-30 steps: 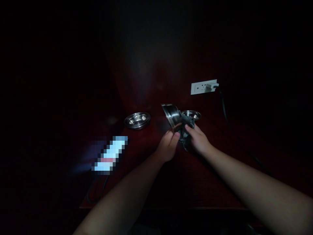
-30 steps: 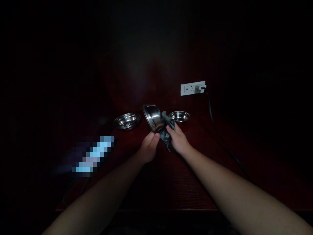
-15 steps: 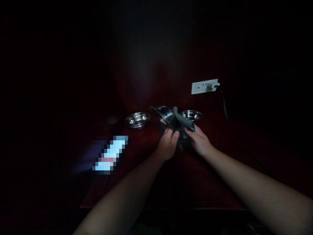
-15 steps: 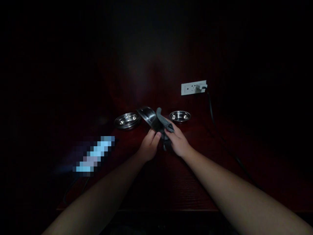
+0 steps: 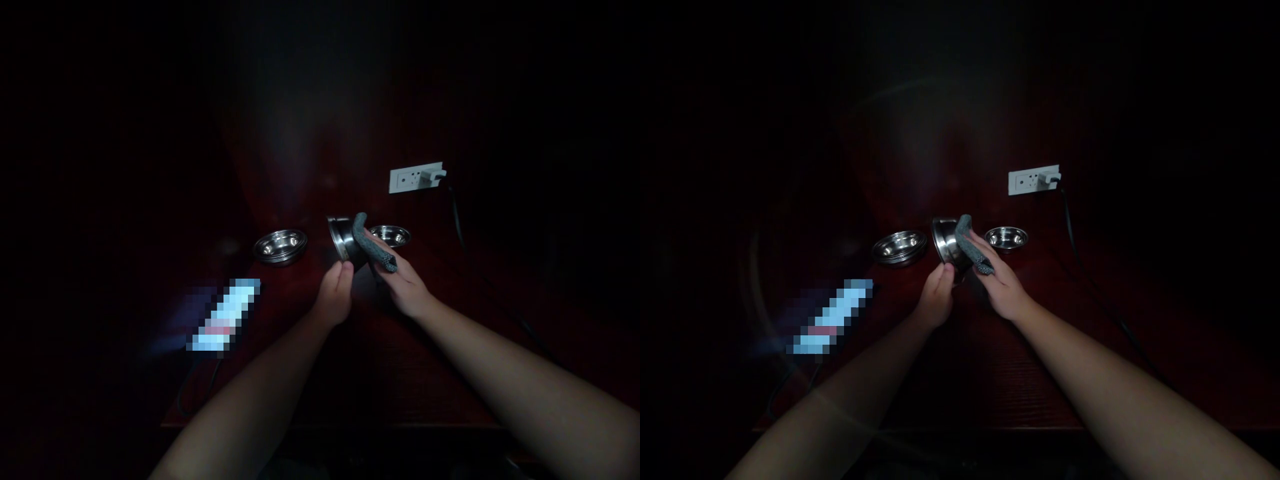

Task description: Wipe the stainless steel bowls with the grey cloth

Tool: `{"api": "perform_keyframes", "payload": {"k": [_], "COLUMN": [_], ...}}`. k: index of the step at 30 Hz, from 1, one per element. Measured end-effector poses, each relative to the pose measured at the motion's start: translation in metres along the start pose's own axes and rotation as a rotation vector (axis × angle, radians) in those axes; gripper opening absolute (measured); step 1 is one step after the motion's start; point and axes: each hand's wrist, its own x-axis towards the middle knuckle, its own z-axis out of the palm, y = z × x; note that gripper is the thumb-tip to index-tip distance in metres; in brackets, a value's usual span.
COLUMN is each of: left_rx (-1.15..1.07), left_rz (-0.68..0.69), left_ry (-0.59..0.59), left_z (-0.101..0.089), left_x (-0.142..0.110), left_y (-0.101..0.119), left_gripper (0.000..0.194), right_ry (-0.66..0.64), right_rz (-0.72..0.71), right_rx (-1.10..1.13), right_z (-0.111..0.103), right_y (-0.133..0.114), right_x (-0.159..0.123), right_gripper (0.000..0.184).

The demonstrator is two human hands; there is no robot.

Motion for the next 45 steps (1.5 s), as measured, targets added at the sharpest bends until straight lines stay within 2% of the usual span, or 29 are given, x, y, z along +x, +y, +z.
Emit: {"api": "perform_keyframes", "payload": {"k": [8,13,19,24,27,30,41,45], "left_rx": [-0.028,0.036,0.051,0.027,0.076,0.093,0.065,0.095], "left_rz": [-0.011,0.028,0.076,0.086,0.054,0.085,0.056,0.108], "left_ry": [-0.168,-0.216,-0.227,-0.218,-0.221,-0.224,-0.195,-0.200], "left_z": [0.002,0.003,0.005,0.008,0.009,0.009,0.009,0.008], "left_x": [-0.007,-0.011,-0.011,-0.011,-0.009,-0.008,-0.005,-0.004], "left_y": [0.010,0.021,0.023,0.021,0.016,0.011,0.011,0.015], "left_gripper": [0.045,0.045,0.043,0.040,0.040,0.043,0.040,0.034], "right_ry": [0.202,0.242,0.219,0.185,0.175,0.200,0.223,0.212], "right_rz": [0.092,0.127,0.151,0.161,0.182,0.187,0.117,0.084], "right_rx": [-0.032,-0.037,-0.017,-0.023,-0.014,-0.024,-0.037,-0.065], "right_z": [-0.001,-0.002,-0.002,0.001,0.002,0.002,0.002,0.003], "right_y": [0.007,0.006,0.004,-0.003,-0.004,-0.003,0.000,-0.007], "right_x": [0.003,0.003,0.003,0.002,0.001,0.001,-0.001,0.001], "right_gripper": [0.048,0.047,0.039,0.051,0.050,0.048,0.050,0.054]}}
